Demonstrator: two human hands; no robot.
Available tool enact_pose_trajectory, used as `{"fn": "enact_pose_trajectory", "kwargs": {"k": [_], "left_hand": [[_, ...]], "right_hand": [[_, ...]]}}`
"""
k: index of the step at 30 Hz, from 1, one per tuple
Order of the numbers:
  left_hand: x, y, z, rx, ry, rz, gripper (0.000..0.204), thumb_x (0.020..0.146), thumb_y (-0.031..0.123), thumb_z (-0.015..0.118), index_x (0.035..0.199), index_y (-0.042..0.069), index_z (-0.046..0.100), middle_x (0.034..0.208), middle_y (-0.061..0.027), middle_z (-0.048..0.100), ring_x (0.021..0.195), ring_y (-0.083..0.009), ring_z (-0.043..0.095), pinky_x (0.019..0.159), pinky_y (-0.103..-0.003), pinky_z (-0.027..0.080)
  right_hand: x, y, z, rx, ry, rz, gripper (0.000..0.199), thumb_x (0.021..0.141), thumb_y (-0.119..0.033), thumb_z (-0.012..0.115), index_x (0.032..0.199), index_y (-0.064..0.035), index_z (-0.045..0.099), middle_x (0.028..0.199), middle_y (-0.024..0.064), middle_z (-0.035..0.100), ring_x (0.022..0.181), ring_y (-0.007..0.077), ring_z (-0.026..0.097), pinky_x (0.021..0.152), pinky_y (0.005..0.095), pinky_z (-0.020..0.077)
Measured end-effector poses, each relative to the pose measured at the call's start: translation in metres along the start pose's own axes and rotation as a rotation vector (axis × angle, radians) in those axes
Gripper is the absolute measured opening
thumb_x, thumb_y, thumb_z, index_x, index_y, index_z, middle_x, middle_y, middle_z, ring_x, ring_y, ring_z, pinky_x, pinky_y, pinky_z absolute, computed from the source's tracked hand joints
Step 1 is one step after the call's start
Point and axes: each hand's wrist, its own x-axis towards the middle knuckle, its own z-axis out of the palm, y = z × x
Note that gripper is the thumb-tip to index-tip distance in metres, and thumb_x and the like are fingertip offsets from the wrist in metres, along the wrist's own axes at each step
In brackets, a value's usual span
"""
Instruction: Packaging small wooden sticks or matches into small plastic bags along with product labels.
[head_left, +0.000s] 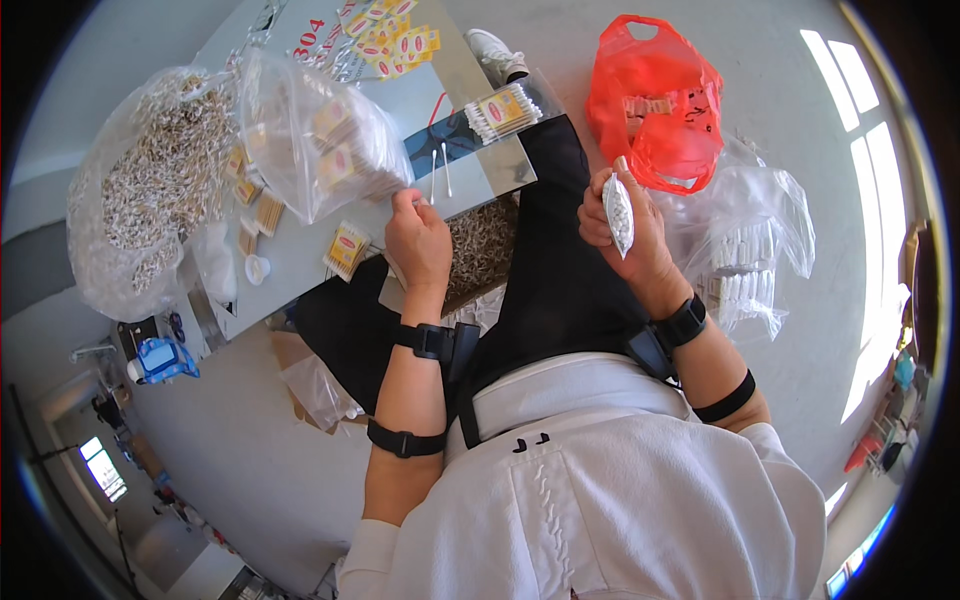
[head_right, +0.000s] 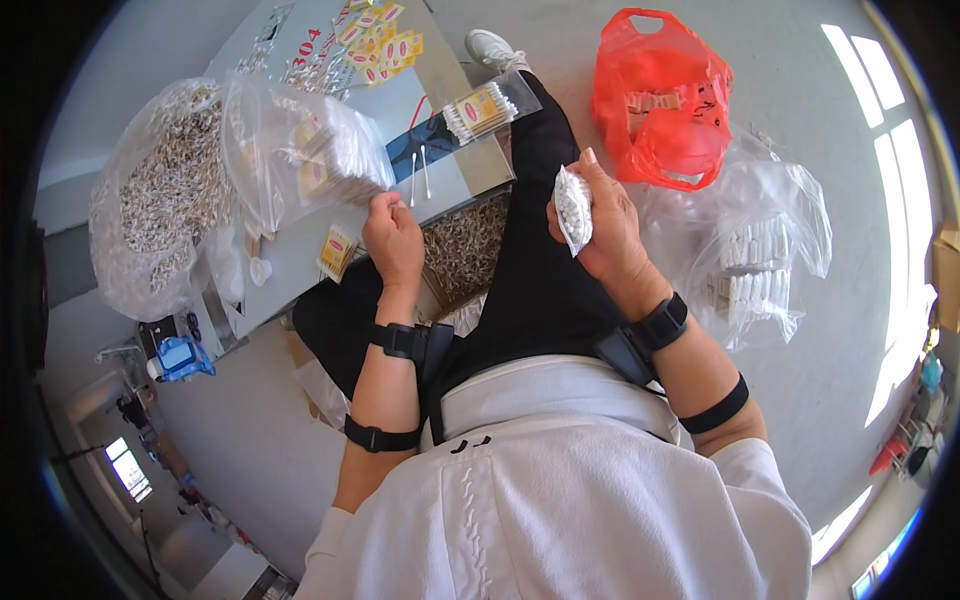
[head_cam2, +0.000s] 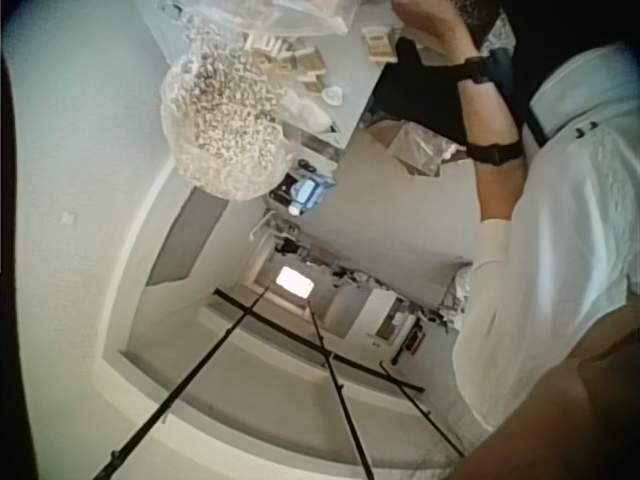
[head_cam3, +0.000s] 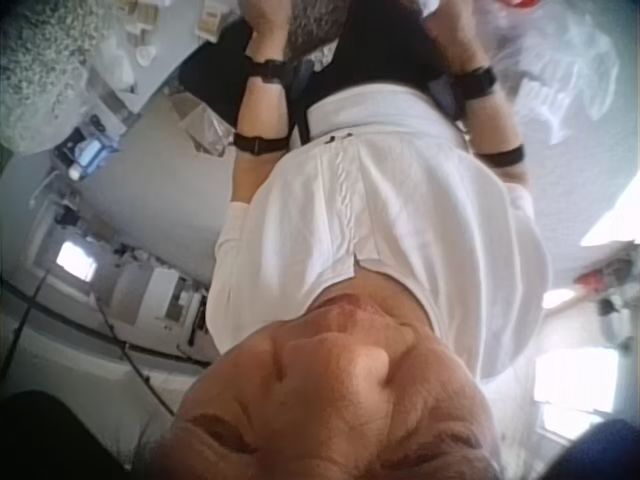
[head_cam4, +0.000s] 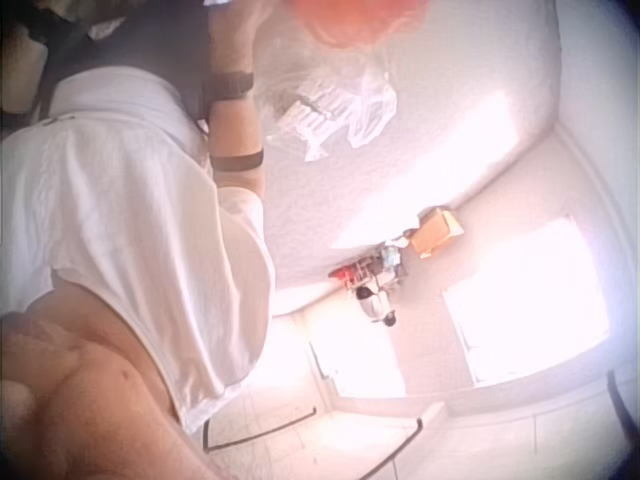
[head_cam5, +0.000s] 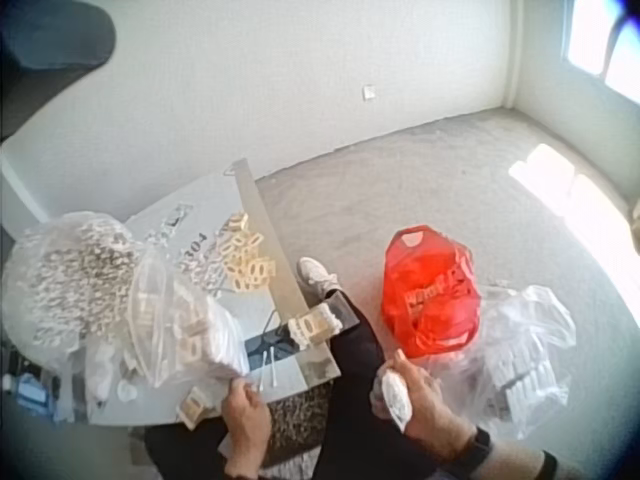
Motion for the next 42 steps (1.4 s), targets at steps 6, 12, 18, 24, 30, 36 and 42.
{"fn": "enact_pose_trajectory", "kwargs": {"k": [6, 12, 18, 24, 30, 36, 42], "left_hand": [[-0.003, 0.015, 0.001, 0.024, -0.086, -0.001, 0.01, 0.082, 0.011, 0.055, 0.091, 0.005, 0.054, 0.069, -0.0182, 0.062, 0.067, -0.0385, 0.061, 0.059, -0.047, 0.046], [0.004, 0.022, 0.009, 0.297, -0.202, 0.041, 0.016, 0.08, 0.02, 0.059, 0.085, 0.004, 0.055, 0.068, -0.0183, 0.062, 0.067, -0.0385, 0.061, 0.057, -0.047, 0.047], [0.003, 0.002, 0.008, -0.535, -0.156, -0.466, 0.014, 0.078, 0.01, 0.064, 0.075, -0.002, 0.056, 0.058, -0.006, 0.056, 0.048, -0.018, 0.053, 0.047, -0.032, 0.044], [0.003, 0.007, -0.014, -0.687, -0.212, -0.713, 0.014, 0.076, 0.008, 0.065, 0.075, -0.004, 0.058, 0.058, -0.0043, 0.055, 0.05, -0.0127, 0.05, 0.049, -0.029, 0.043], [0.001, -0.012, 0.007, -0.155, -0.031, -0.105, 0.012, 0.077, 0.008, 0.062, 0.08, -0.003, 0.058, 0.061, -0.0101, 0.06, 0.053, -0.0177, 0.055, 0.054, -0.032, 0.045], [-0.001, -0.019, 0.001, -0.262, 0.111, -0.128, 0.019, 0.077, 0.014, 0.065, 0.088, -0.001, 0.059, 0.062, -0.0103, 0.059, 0.055, -0.024, 0.057, 0.056, -0.033, 0.045], [0.0, 0.011, -0.001, 0.128, -0.136, -0.138, 0.025, 0.076, 0.021, 0.069, 0.09, 0.004, 0.057, 0.066, -0.0123, 0.062, 0.065, -0.0315, 0.061, 0.061, -0.041, 0.047]], "right_hand": [[0.004, 0.0, -0.001, 0.116, -0.126, 0.073, 0.038, 0.094, -0.042, 0.045, 0.084, -0.0061, 0.051, 0.059, 0.0064, 0.046, 0.046, 0.0149, 0.041, 0.04, 0.0251, 0.0282], [0.004, 0.001, 0.003, 0.083, -0.076, 0.074, 0.038, 0.095, -0.041, 0.044, 0.082, -0.0064, 0.05, 0.059, 0.0059, 0.046, 0.046, 0.0149, 0.041, 0.04, 0.0253, 0.0285], [0.005, 0.001, 0.004, 0.083, -0.057, 0.084, 0.038, 0.095, -0.042, 0.044, 0.08, -0.0066, 0.05, 0.059, 0.006, 0.046, 0.046, 0.0149, 0.042, 0.039, 0.0251, 0.029], [0.007, 0.001, 0.003, 0.072, -0.061, 0.099, 0.041, 0.095, -0.042, 0.043, 0.075, -0.0069, 0.05, 0.058, 0.0055, 0.046, 0.046, 0.0141, 0.042, 0.039, 0.0249, 0.0296], [0.009, 0.003, 0.005, 0.079, -0.073, 0.121, 0.041, 0.095, -0.042, 0.044, 0.075, -0.0066, 0.05, 0.057, 0.0052, 0.046, 0.046, 0.014, 0.042, 0.04, 0.0246, 0.03], [0.008, 0.002, 0.003, 0.09, -0.017, 0.128, 0.041, 0.095, -0.042, 0.044, 0.075, -0.0061, 0.05, 0.058, 0.0057, 0.046, 0.046, 0.0141, 0.041, 0.04, 0.0244, 0.0299], [0.009, 0.004, -0.001, 0.106, -0.052, 0.126, 0.042, 0.095, -0.042, 0.044, 0.074, -0.0058, 0.05, 0.058, 0.0061, 0.047, 0.047, 0.0139, 0.041, 0.04, 0.0244, 0.0306]]}}
